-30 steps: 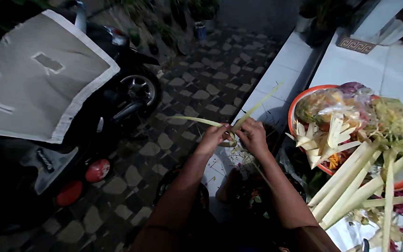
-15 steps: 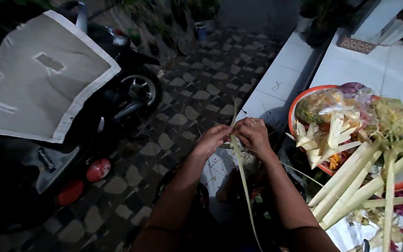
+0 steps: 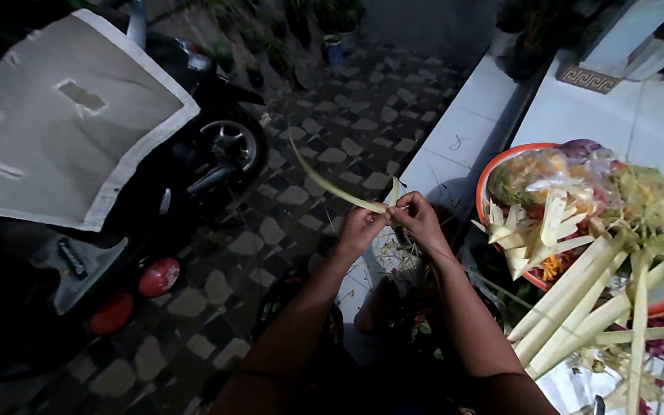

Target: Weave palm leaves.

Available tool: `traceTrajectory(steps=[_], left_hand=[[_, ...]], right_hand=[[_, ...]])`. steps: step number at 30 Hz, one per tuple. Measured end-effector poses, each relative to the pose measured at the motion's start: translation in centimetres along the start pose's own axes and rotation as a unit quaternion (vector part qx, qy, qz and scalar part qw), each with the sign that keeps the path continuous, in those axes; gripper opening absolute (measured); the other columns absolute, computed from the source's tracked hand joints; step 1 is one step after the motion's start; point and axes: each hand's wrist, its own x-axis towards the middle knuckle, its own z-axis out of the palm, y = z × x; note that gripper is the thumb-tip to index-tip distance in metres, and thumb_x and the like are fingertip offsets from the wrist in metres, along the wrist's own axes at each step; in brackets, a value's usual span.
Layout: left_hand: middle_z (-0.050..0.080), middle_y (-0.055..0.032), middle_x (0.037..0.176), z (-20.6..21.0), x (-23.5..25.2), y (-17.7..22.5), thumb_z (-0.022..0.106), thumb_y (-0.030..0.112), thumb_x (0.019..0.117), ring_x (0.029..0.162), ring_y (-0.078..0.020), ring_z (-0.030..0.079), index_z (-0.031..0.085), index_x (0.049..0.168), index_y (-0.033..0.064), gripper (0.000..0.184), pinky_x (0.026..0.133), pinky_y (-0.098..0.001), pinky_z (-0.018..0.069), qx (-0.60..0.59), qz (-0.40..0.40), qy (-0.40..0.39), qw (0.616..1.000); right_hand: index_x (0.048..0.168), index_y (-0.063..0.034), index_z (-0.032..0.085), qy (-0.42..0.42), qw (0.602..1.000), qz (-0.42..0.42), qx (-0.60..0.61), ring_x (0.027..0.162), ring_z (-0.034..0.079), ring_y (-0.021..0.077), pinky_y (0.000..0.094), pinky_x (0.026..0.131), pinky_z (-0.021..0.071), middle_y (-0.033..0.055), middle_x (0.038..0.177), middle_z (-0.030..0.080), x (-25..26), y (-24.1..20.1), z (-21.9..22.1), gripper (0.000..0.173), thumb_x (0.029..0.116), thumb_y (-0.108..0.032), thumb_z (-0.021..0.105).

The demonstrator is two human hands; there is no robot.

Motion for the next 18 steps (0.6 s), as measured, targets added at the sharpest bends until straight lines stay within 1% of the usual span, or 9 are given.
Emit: traceTrajectory(steps=[2,4,6,7,9,11,14,15,18], left_hand=[[0.069,-0.0086,0.109,0.1,0.1,0.0,0.056,0.011,0.104,0.09,-0.0122,0.069,0.069,0.113,-0.0021,0.021,0.086,-0.032,0.0591,0.011,-0.002,0.016,1.0],[0.071,-0.0067,0.1,0.1,0.3,0.0,0.052,0.014,0.1063,0.086,-0.012,0.069,0.07,0.111,-0.0015,0.024,0.085,-0.0329,0.0576,0.002,-0.026,0.03,0.999],[0.072,-0.0059,0.093,0.1,0.4,0.1,0.05,0.015,0.1076,0.08,-0.0118,0.068,0.067,0.111,-0.0016,0.024,0.081,-0.0317,0.0581,-0.048,-0.066,0.035,0.996],[0.072,-0.0055,0.093,0.0,0.5,0.1,0.049,0.016,0.108,0.077,-0.0113,0.067,0.067,0.111,-0.0011,0.024,0.079,-0.0303,0.0577,-0.075,-0.084,0.034,0.993],[0.071,-0.0045,0.094,-0.2,0.6,0.3,0.047,0.016,0.1087,0.073,-0.0092,0.065,0.066,0.111,-0.0006,0.025,0.074,-0.0266,0.0569,-0.112,-0.108,0.024,0.988],[0.07,-0.0047,0.099,-0.8,0.7,0.2,0.047,0.015,0.1086,0.079,-0.0094,0.065,0.064,0.114,-0.001,0.024,0.078,-0.0271,0.0567,-0.141,-0.13,-0.007,0.981],[0.069,-0.0064,0.108,-1.8,0.5,0.8,0.048,0.003,0.1046,0.091,-0.011,0.068,0.063,0.118,-0.0015,0.021,0.09,-0.0284,0.0565,-0.192,-0.147,-0.075,0.967],[0.07,-0.0069,0.11,-2.0,0.4,1.0,0.047,-0.001,0.1032,0.093,-0.0115,0.068,0.063,0.119,-0.0014,0.023,0.092,-0.0287,0.056,-0.199,-0.149,-0.09,0.965],[0.071,-0.0061,0.11,-2.0,0.4,0.8,0.049,0.002,0.1045,0.091,-0.0106,0.069,0.064,0.117,-0.0008,0.02,0.09,-0.0285,0.0566,-0.186,-0.144,-0.097,0.967]], right_hand=[[0.116,-0.007,0.061,-0.014,1.0,-0.011,0.02,0.065,0.057,0.0111,0.0282,0.061,0.0523,0.0061,0.092,0.065,0.2,0.3,-0.1,0.022,0.0968,-0.012,0.07],[0.108,-0.0033,0.066,0.005,0.998,-0.057,0.014,0.069,0.061,0.0108,0.0289,0.065,0.0552,0.0065,0.091,0.067,0.6,0.8,0.1,0.015,0.095,-0.009,0.072],[0.1,-0.0021,0.071,0.021,0.988,-0.135,-0.065,0.085,0.065,0.0132,0.0329,0.079,0.0574,0.0078,0.101,0.068,0.7,1.0,0.1,0.01,0.0944,-0.01,0.072],[0.097,-0.0041,0.073,0.031,0.976,-0.179,-0.12,0.089,0.066,0.015,0.037,0.083,0.0572,0.0079,0.104,0.069,0.7,1.0,0.1,0.008,0.0944,-0.012,0.072],[0.097,-0.0111,0.077,0.044,0.942,-0.247,-0.225,0.095,0.067,0.0183,0.0482,0.09,0.0504,0.005,0.107,0.072,0.5,0.8,-0.1,0.007,0.0944,-0.015,0.072],[0.101,-0.0165,0.079,0.035,0.915,-0.276,-0.293,0.101,0.068,0.019,0.0514,0.095,0.0481,0.0018,0.111,0.074,0.5,0.6,-0.6,0.011,0.0961,-0.019,0.07],[0.101,-0.0183,0.079,0.025,0.903,-0.294,-0.311,0.1,0.066,0.0188,0.0501,0.093,0.0472,0.0003,0.111,0.073,0.5,0.3,-1.4,0.011,0.0975,-0.019,0.069],[0.101,-0.0183,0.079,0.022,0.903,-0.297,-0.31,0.1,0.067,0.0187,0.0497,0.093,0.0476,0.0,0.111,0.073,0.5,0.2,-1.6,0.011,0.0974,-0.019,0.068],[0.1,-0.0181,0.079,0.014,0.902,-0.31,-0.3,0.1,0.067,0.0184,0.0501,0.094,0.0471,0.0001,0.109,0.073,0.4,0.1,-1.8,0.01,0.0958,-0.018,0.07]])
